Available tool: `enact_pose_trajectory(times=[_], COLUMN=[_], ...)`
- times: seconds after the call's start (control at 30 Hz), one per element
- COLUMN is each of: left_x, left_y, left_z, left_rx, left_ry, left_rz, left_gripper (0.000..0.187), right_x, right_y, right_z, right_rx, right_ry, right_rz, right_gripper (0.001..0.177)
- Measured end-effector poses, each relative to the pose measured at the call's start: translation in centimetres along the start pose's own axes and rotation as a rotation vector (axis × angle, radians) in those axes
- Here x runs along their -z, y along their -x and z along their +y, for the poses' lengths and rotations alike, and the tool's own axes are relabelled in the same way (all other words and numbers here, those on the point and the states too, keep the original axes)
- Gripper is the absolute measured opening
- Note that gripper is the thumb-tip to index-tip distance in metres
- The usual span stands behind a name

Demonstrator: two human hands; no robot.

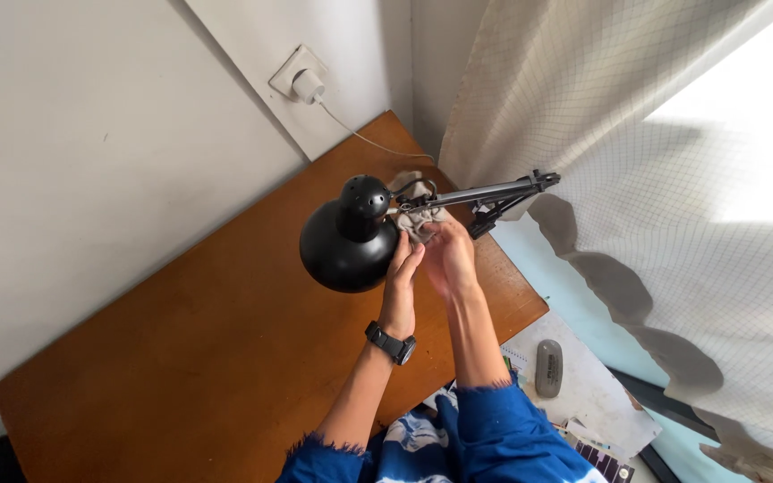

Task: Wiping down a black desk lamp and the wooden surface of a desk using a cloth.

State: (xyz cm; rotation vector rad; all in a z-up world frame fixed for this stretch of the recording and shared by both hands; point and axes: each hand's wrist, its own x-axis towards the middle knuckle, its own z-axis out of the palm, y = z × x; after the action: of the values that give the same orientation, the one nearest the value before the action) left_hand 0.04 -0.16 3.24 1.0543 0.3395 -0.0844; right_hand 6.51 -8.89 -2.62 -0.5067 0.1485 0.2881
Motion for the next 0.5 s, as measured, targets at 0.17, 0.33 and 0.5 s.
enact_pose_trajectory(times=[0.17,0.33,0.5], left_x=[2.4,1.8,2.1], left_y=[-0.6,-0.3,-0.6], left_z=[-2.7,-2.1,-2.5], left_rx=[-0.012,0.017,0.038], left_ry=[-0.018,0.010,-0.020], left_rz=[-0.028,-0.032,-0.027], left_gripper=[0.077,0.080,0.081], right_x=[-1.8,-2.0,-3.8], right_y=[2.9,2.0,2.1], right_z=[-1.2,-0.6,0.2], right_rx=[0.395,0.921,1.175], right_ry=[0.403,1.237,1.678], right_rz=[0.322,0.579,0.445], right_gripper=[0.027,0.024,0.030])
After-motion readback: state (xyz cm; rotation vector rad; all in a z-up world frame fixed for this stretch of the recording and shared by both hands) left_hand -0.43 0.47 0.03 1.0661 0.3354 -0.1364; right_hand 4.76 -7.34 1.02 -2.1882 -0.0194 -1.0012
